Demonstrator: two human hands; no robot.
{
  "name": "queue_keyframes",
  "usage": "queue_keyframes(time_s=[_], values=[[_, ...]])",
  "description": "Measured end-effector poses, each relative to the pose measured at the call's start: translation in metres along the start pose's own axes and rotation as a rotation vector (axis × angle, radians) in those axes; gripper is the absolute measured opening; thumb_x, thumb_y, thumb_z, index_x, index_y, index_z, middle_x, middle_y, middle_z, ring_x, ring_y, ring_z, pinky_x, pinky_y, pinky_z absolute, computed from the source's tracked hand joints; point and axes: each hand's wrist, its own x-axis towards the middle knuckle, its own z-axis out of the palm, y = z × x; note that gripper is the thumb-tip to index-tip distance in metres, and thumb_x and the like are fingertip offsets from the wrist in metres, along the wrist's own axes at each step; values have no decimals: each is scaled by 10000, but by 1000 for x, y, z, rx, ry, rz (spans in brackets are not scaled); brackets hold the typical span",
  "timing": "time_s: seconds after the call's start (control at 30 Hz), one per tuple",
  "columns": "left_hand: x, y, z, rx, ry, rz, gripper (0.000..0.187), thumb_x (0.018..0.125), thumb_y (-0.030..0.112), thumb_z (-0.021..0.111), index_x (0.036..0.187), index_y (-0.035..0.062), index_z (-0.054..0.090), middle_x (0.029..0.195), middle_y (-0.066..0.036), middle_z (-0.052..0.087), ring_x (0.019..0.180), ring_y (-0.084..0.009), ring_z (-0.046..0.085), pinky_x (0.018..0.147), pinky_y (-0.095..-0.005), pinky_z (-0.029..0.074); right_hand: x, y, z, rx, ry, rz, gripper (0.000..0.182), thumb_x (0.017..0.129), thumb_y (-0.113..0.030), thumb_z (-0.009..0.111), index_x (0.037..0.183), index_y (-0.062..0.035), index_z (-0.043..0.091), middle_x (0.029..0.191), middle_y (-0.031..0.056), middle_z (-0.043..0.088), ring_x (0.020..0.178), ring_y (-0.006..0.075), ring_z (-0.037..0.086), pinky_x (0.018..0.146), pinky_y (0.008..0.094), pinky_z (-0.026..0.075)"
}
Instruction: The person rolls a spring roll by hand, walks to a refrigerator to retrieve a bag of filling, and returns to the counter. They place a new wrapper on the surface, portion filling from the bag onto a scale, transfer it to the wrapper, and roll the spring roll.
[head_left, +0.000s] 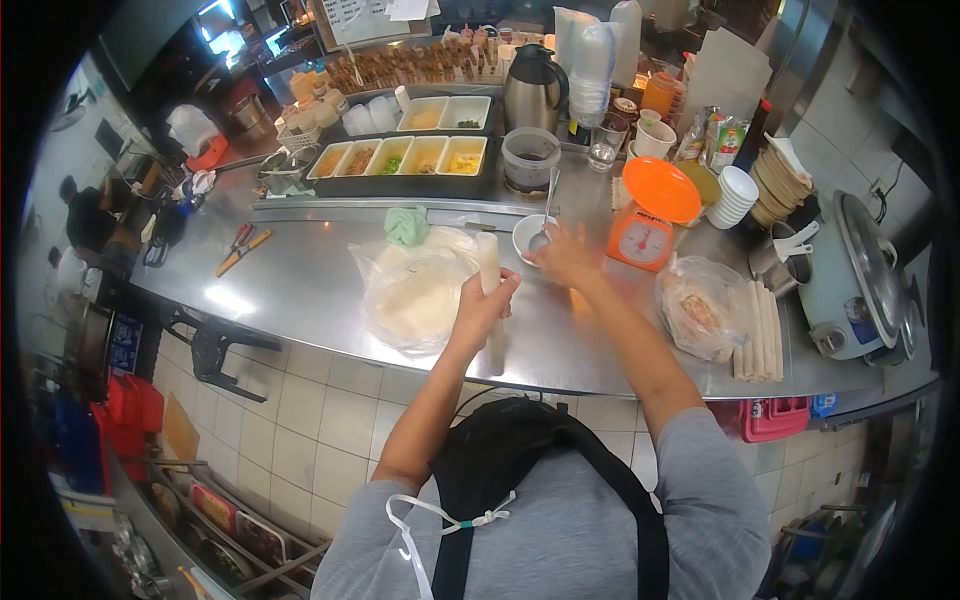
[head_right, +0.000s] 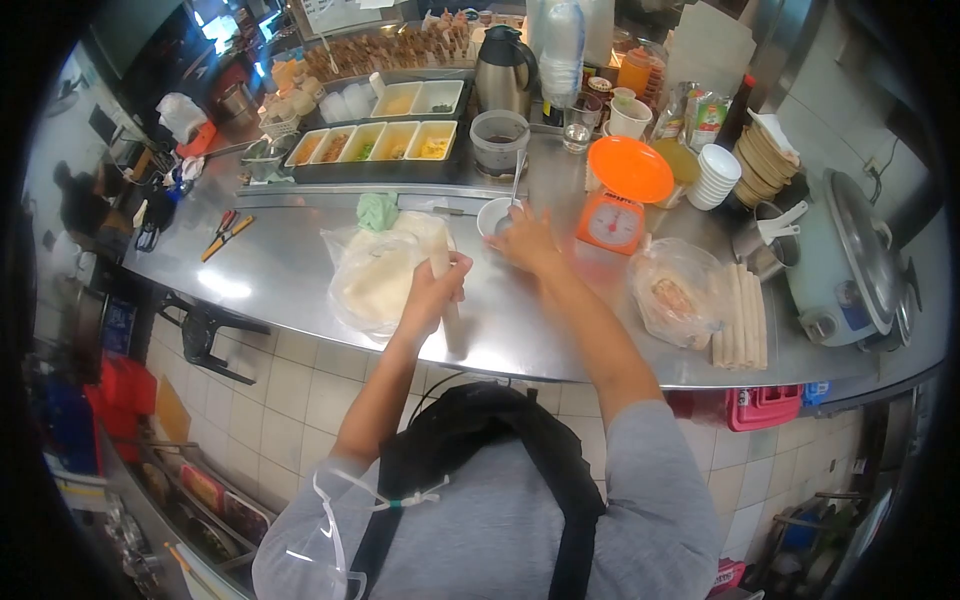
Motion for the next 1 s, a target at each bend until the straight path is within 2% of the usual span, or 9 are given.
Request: queue_keyframes(time_s=[0.1,0.17,0.27,0.43,0.53,0.67,0.8,0.93,1.0], values=[[6,-5,1,28,-102,-67,261,835,204,643,944,-18,558,621,0,483,529,-82,464,496,-225,384,21,14,0,138,39,167,299,794,-394,650,866,-111,714,1293,120,471,1263,287,372,1010,547,282],[14,-12,4,45,-138,-109,295,828,226,648,953,-23,550,638,-6,487,516,-83,459,481,-230,386,45,48,24,723,280,128,251,772,-339,695,823,-93,713,1226,120,524,1155,278,483,948,430,385],[25,-21,11,55,-154,-116,239,834,213,651,909,12,547,620,6,481,478,-71,450,446,-224,394,32,16,-38,1130,304,-2,206,744,-277,727,803,-81,707,1112,101,580,1031,263,550,861,356,437],[25,-17,25,286,-129,-67,262,825,230,629,908,-11,567,648,-19,504,519,-104,496,467,-255,431,-8,-18,-81,531,190,-227,175,774,-222,696,822,-53,692,1125,111,554,1077,264,513,921,371,403],[29,-27,34,429,-90,44,222,835,217,609,881,2,581,635,-21,522,541,-109,518,465,-253,439,-15,-16,-73,589,312,-182,191,774,-239,679,803,-51,693,1058,127,579,1045,280,526,914,393,401],[18,-20,55,631,9,196,192,833,170,591,880,-16,581,678,-168,614,596,-295,607,554,-386,461,-41,-41,-113,318,218,124,270,791,-290,628,721,-34,677,911,146,621,938,311,550,834,436,410],[11,-16,63,794,118,318,182,809,127,593,911,-20,562,746,-246,616,721,-435,593,634,-455,443,-51,-38,-109,326,280,143,298,807,-277,573,666,-27,656,828,152,613,872,323,554,792,447,398],[7,-17,69,836,167,433,181,795,120,601,916,-8,555,754,-253,615,729,-433,593,628,-458,442,-53,-42,-109,143,336,182,305,811,-279,557,690,-20,665,833,165,610,885,338,542,789,442,398],[8,-9,67,822,104,385,186,800,139,614,930,14,568,764,-240,627,723,-420,608,627,-452,456,-44,-21,-106,403,214,66,288,804,-290,567,774,-28,682,927,183,612,945,338,538,834,443,401]])
